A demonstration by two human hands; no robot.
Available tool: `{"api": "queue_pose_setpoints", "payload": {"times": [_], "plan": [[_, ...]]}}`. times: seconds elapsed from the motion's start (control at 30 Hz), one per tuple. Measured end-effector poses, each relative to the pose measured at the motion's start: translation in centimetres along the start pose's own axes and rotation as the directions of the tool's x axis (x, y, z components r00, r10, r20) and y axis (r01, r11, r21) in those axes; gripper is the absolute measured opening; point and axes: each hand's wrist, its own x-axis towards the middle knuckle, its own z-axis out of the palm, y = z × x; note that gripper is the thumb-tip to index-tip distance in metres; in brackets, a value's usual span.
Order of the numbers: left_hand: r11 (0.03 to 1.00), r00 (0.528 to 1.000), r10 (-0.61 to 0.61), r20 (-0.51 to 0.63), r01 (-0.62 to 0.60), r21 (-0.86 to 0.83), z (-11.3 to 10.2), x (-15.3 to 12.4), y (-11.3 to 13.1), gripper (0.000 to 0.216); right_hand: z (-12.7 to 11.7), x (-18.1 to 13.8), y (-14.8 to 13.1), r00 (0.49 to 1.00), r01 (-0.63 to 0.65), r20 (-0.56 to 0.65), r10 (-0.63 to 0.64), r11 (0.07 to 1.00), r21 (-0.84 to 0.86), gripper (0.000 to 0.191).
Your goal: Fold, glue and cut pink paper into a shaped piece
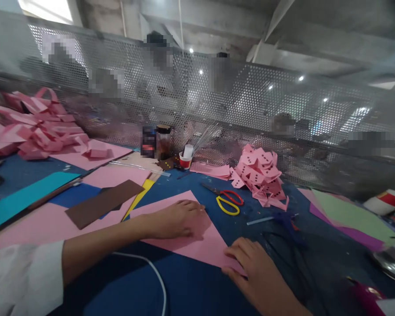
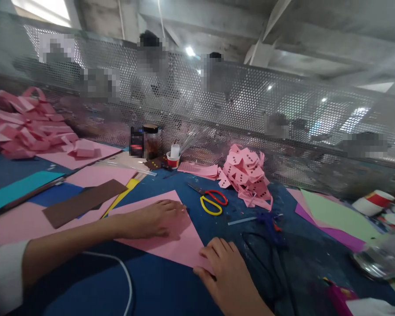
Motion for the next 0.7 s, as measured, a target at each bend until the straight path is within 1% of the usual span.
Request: {"api": "queue_pose_setpoints", "payload": {"times": [0.07, 0.13, 0.2, 0.3, 0.37, 0.43, 0.53, 0.57, 0.63, 0.7], "plan": [[1.0, 1.0, -0.025, -0.016, 0.025, -0.019, -0.7, -0.1, -0.1, 0.057, -0.2, 0.2, 0.0, 0.997, 0.069, -0.04, -0.071, 0.997, -0.036, 0.007], [0.998, 1.0, -0.026, -0.006, 0.025, -0.059, -1.4, -0.3, 0.1, 0.05, -0.6, 0.4, 0.0, 0.988, 0.118, -0.084, -0.126, 0.989, -0.092, 0.016], [0.995, 1.0, 0.014, 0.011, -0.013, -0.096, -2.1, -0.5, 0.7, 0.046, -1.1, 0.7, -0.1, 0.979, 0.134, -0.129, -0.157, 0.977, -0.165, 0.021], [0.987, 0.995, 0.102, 0.012, -0.1, -0.125, -2.8, -0.9, 1.8, 0.044, -2.3, 0.9, -0.3, 0.965, 0.135, -0.178, -0.193, 0.947, -0.293, 0.019], [0.983, 0.989, 0.147, 0.001, -0.146, -0.113, -3.0, -1.2, 2.6, 0.044, -3.1, 0.9, -0.4, 0.949, 0.145, -0.211, -0.234, 0.919, -0.368, 0.017], [0.983, 0.985, 0.175, -0.006, -0.175, -0.061, -3.0, -1.4, 3.2, 0.041, -3.8, 0.9, -0.5, 0.933, 0.138, -0.253, -0.255, 0.904, -0.404, 0.019], [0.984, 0.986, 0.167, -0.022, -0.165, 0.07, -2.7, -1.5, 3.6, 0.016, -4.4, 0.8, -0.6, 0.929, 0.106, -0.293, -0.227, 0.92, -0.377, 0.021], [0.983, 0.987, 0.155, -0.044, -0.15, 0.106, -2.6, -1.4, 3.6, 0.016, -4.5, 0.7, -0.7, 0.927, 0.096, -0.31, -0.214, 0.93, -0.354, 0.023], [0.985, 0.984, 0.119, -0.132, -0.101, 0.137, -2.8, -1.3, 3.5, 0.024, -4.5, 0.7, -0.7, 0.907, 0.067, -0.382, -0.178, 0.956, -0.285, 0.033], [0.994, 0.959, 0.047, -0.281, -0.018, 0.105, -3.5, -1.1, 3.5, 0.024, -4.5, 0.7, -0.7, 0.869, 0.019, -0.483, -0.108, 0.982, -0.186, 0.041]]}}
